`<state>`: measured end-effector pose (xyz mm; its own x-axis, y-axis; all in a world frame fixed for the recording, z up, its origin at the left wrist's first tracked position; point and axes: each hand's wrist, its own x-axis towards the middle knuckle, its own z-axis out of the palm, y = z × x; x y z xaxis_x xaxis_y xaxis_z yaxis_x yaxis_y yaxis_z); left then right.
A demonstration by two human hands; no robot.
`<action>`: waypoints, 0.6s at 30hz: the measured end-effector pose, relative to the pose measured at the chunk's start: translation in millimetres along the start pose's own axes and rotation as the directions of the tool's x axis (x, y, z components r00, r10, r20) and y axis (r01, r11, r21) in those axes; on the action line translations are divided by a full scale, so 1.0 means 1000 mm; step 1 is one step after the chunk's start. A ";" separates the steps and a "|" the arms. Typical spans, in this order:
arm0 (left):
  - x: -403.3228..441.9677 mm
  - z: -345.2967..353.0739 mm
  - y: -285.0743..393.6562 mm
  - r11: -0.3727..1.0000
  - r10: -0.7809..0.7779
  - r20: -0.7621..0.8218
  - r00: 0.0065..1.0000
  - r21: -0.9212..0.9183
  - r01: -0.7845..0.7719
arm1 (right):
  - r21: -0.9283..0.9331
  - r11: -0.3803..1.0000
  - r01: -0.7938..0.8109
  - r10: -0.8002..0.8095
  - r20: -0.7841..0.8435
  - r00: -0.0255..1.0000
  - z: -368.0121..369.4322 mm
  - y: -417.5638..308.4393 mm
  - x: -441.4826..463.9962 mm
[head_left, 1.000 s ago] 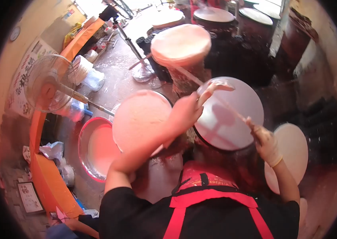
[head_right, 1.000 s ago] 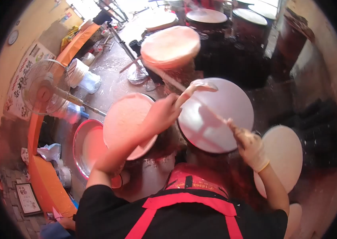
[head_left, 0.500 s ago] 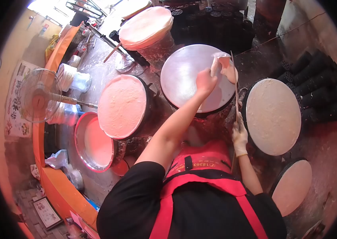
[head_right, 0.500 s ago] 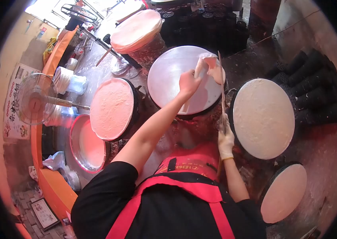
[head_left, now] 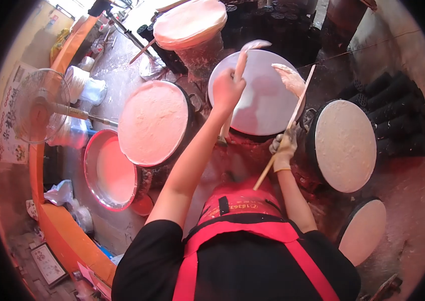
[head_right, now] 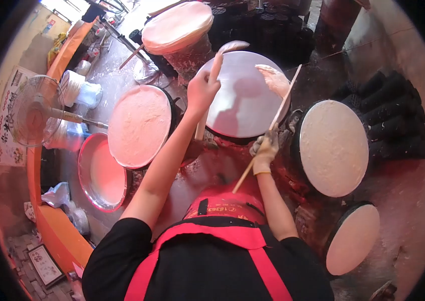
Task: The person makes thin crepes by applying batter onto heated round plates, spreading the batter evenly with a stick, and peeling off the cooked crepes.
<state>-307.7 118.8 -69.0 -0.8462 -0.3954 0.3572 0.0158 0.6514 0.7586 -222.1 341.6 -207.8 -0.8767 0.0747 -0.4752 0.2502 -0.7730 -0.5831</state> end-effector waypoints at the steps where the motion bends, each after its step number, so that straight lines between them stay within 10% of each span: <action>1: -0.015 -0.010 -0.015 0.998 -0.053 0.008 0.999 -0.030 0.053 | -0.034 0.999 -0.036 0.035 -0.023 0.999 0.020 0.003 0.002; 4: -0.058 -0.048 -0.036 0.930 -0.261 0.080 0.962 -0.246 0.272 | -0.270 0.962 0.043 -0.080 -0.131 0.988 0.088 0.019 0.024; 9: -0.128 -0.118 -0.014 0.373 -0.481 0.351 0.803 -0.747 0.550 | -0.560 0.828 -0.004 -0.033 -0.055 0.998 0.141 0.019 0.083; 14: -0.188 -0.181 -0.057 -0.076 -0.595 0.691 0.411 -0.557 0.827 | -0.564 0.821 -0.085 0.132 0.042 0.990 0.084 -0.026 0.051; 18: -0.218 -0.204 -0.065 -0.197 -0.628 0.715 0.308 -0.528 0.826 | -0.556 0.829 0.059 -0.051 0.030 0.998 0.023 -0.010 0.015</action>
<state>-15.2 30.8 -85.0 -0.6514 -0.0674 -0.7557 -0.4208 -0.7967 0.4338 -247.7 335.6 -194.0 -0.9002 0.0957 -0.4249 0.3839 -0.2863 -0.8779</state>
